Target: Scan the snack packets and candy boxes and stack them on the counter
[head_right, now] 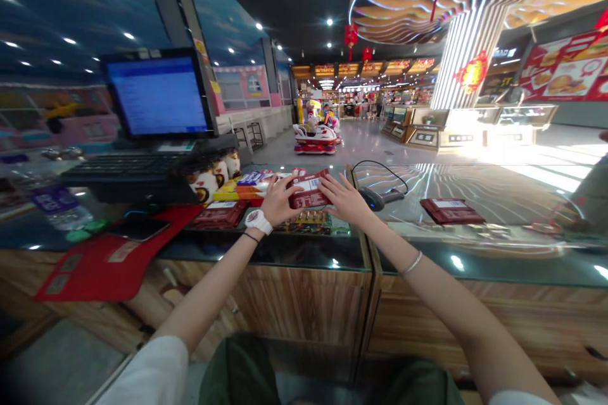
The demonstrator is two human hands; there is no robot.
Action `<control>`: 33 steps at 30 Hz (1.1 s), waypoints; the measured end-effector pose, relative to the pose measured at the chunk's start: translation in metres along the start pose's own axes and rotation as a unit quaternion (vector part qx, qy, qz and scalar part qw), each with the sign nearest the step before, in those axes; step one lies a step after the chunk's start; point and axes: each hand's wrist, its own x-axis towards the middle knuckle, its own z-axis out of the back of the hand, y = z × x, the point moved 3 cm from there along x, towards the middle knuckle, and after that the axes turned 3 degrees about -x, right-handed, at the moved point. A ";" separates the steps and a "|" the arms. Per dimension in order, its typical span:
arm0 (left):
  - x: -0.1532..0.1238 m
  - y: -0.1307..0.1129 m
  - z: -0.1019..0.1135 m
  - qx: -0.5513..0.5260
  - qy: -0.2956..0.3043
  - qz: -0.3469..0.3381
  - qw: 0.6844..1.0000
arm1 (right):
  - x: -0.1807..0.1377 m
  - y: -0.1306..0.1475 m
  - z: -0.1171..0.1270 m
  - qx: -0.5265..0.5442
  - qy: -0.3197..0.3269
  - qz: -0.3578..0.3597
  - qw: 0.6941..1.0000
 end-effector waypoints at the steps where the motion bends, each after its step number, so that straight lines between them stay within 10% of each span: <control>1: -0.008 0.004 0.006 -0.001 0.003 0.005 1.000 | 0.004 0.008 0.000 0.002 -0.006 0.004 1.000; 18: -0.115 0.101 0.118 -0.097 0.058 0.119 0.987 | 0.100 0.165 -0.008 0.088 -0.083 0.091 0.988; 33: -0.130 0.174 0.096 -0.268 0.134 0.298 0.906 | 0.143 0.211 -0.050 0.192 -0.006 -0.101 0.976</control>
